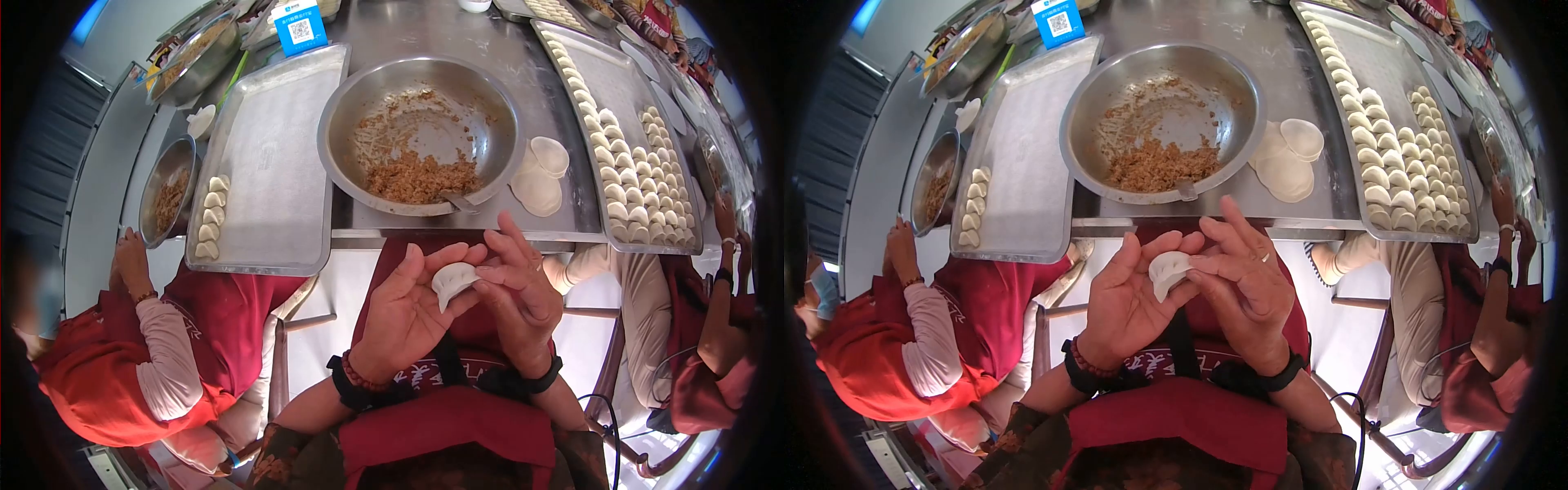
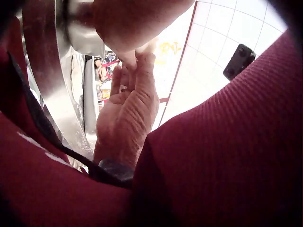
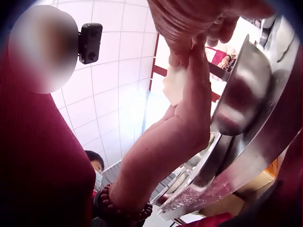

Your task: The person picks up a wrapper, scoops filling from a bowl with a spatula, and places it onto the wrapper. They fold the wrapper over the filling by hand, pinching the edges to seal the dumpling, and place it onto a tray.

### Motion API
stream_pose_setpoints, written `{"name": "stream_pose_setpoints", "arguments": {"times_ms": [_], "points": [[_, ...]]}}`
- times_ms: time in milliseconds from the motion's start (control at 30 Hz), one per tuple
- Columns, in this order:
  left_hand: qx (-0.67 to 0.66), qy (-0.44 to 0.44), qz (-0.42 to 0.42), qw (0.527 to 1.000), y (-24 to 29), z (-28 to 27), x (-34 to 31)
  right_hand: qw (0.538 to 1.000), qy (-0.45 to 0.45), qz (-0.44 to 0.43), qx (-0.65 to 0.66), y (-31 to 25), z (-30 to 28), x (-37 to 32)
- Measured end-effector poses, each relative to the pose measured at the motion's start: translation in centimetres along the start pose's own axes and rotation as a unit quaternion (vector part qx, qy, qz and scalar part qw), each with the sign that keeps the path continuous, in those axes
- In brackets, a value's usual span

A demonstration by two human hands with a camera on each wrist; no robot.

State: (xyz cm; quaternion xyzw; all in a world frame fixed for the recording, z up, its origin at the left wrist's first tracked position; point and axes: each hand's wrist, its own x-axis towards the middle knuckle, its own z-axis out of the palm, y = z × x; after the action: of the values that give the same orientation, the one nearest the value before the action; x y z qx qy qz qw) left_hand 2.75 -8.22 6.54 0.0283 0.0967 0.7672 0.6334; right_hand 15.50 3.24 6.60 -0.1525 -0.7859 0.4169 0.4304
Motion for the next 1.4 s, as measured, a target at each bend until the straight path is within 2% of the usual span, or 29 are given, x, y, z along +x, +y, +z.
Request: {"name": "stream_pose_setpoints", "arguments": {"times_ms": [133, 333, 433, 533, 633, 833, 1133, 1233, 1333, 1400], "points": [[0.016, 0.012, 0.004, 1.0, -0.1, -0.1, -0.1, 1.0, -0.014, -0.017, -0.001, 0.2, -0.1, -0.1], [0.003, -0.026, 0.019, 0.999, 0.1, -0.8, 0.1, 0.999, 0.021, 0.048, 0.002, -0.4, 0.3, -0.3], [0.007, -0.017, 0.029, 0.999, 0.2, -0.3, 0.2, 0.999, -0.01, -0.005, -0.05, 0.2, 0.0, -0.2], [0.023, 0.002, 0.031, 0.999, 0.2, -0.2, 0.4, 1.0, -0.008, 0.0, -0.031, 0.5, 0.3, -0.3], [0.042, 0.021, 0.031, 0.998, 0.2, -0.2, 0.3, 0.997, 0.007, 0.08, 0.019, 0.6, 0.5, -0.4], [0.077, 0.048, -0.014, 0.996, 0.2, -0.1, 0.4, 0.996, -0.079, 0.014, 0.024, 1.0, 0.3, 0.1], [0.068, 0.083, -0.034, 0.994, 0.0, -0.2, 0.8, 0.997, -0.064, 0.027, 0.047, 2.1, 0.6, -0.2], [0.074, 0.092, -0.031, 0.992, 0.1, -0.5, 1.0, 0.992, -0.081, 0.095, 0.027, 1.0, 0.6, 0.4], [0.097, 0.115, -0.041, 0.988, 0.2, -0.4, 1.0, 0.991, -0.119, 0.06, 0.002, 1.6, 0.4, 0.3], [0.106, 0.119, -0.054, 0.986, 0.3, -0.4, 1.0, 0.982, -0.179, 0.027, -0.046, 1.6, -0.1, 0.7]]}}
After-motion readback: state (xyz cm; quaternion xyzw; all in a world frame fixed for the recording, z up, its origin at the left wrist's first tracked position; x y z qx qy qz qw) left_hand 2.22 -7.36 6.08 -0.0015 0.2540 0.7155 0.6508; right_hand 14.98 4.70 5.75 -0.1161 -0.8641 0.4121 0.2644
